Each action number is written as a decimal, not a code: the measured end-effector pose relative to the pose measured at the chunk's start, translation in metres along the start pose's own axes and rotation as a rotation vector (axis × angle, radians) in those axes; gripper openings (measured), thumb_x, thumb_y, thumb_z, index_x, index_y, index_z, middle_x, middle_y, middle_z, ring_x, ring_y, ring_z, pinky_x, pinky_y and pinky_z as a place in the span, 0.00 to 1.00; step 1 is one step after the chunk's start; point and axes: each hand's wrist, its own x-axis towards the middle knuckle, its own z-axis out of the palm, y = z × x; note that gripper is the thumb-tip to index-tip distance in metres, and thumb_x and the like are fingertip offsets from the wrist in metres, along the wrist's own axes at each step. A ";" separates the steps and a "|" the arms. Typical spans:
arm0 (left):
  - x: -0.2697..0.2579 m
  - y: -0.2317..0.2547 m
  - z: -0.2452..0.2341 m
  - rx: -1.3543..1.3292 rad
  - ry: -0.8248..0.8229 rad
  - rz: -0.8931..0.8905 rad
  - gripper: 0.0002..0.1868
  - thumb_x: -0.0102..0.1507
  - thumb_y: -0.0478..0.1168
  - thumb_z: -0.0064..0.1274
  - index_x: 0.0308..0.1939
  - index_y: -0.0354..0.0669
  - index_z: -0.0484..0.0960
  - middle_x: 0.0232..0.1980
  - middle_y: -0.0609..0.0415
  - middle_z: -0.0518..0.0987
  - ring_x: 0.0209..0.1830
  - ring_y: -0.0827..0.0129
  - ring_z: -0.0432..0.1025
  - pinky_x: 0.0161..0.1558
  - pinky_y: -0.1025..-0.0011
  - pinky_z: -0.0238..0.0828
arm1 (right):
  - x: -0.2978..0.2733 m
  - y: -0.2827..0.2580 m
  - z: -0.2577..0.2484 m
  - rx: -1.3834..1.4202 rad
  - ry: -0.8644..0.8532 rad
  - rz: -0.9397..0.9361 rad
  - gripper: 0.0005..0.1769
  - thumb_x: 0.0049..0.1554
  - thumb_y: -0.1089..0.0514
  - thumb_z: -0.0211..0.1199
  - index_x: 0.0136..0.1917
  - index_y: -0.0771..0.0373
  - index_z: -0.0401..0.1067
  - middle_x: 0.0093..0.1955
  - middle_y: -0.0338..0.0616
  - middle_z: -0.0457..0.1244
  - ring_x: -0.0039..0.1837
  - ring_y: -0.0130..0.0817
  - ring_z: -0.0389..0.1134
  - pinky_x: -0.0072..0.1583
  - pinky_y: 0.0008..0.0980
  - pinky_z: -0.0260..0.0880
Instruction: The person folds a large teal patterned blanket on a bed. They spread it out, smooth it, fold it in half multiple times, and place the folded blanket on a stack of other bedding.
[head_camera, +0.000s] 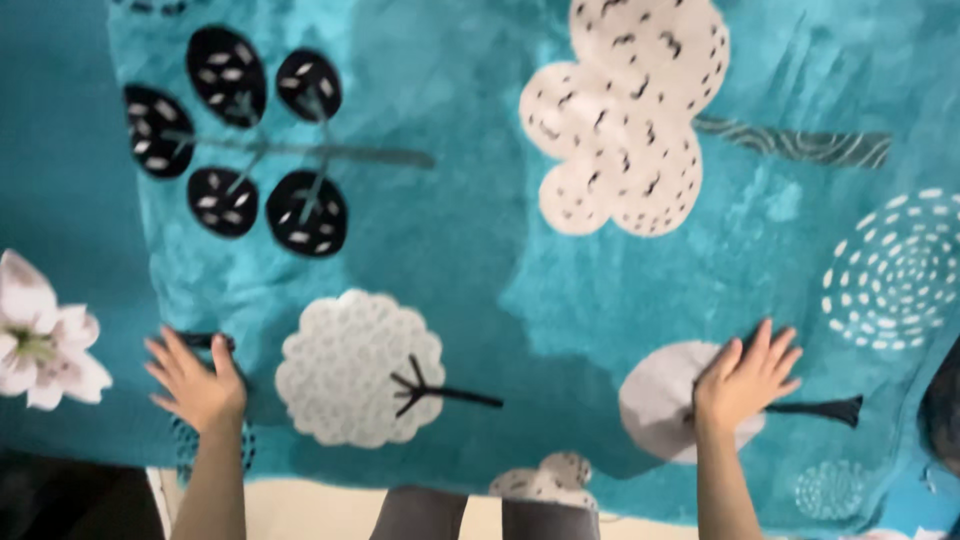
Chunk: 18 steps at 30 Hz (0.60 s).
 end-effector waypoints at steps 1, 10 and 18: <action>-0.020 -0.032 -0.001 -0.066 -0.023 -0.098 0.47 0.68 0.67 0.40 0.81 0.41 0.51 0.84 0.39 0.44 0.81 0.39 0.38 0.71 0.33 0.31 | -0.026 0.017 -0.003 -0.019 0.008 0.043 0.31 0.70 0.48 0.48 0.82 0.59 0.58 0.86 0.61 0.46 0.84 0.67 0.42 0.76 0.75 0.31; -0.126 -0.205 0.035 -0.628 -0.121 -0.921 0.43 0.62 0.57 0.60 0.73 0.44 0.57 0.56 0.46 0.72 0.51 0.52 0.70 0.56 0.42 0.72 | -0.215 0.122 -0.011 0.046 0.201 0.391 0.36 0.62 0.58 0.64 0.80 0.62 0.57 0.79 0.61 0.52 0.78 0.63 0.51 0.76 0.62 0.51; -0.182 -0.141 0.068 -1.429 -0.513 -0.935 0.34 0.61 0.59 0.59 0.68 0.57 0.70 0.68 0.58 0.70 0.65 0.62 0.64 0.66 0.54 0.62 | -0.202 0.172 -0.014 1.167 0.035 1.229 0.34 0.51 0.55 0.72 0.67 0.57 0.63 0.68 0.44 0.62 0.69 0.46 0.64 0.67 0.54 0.65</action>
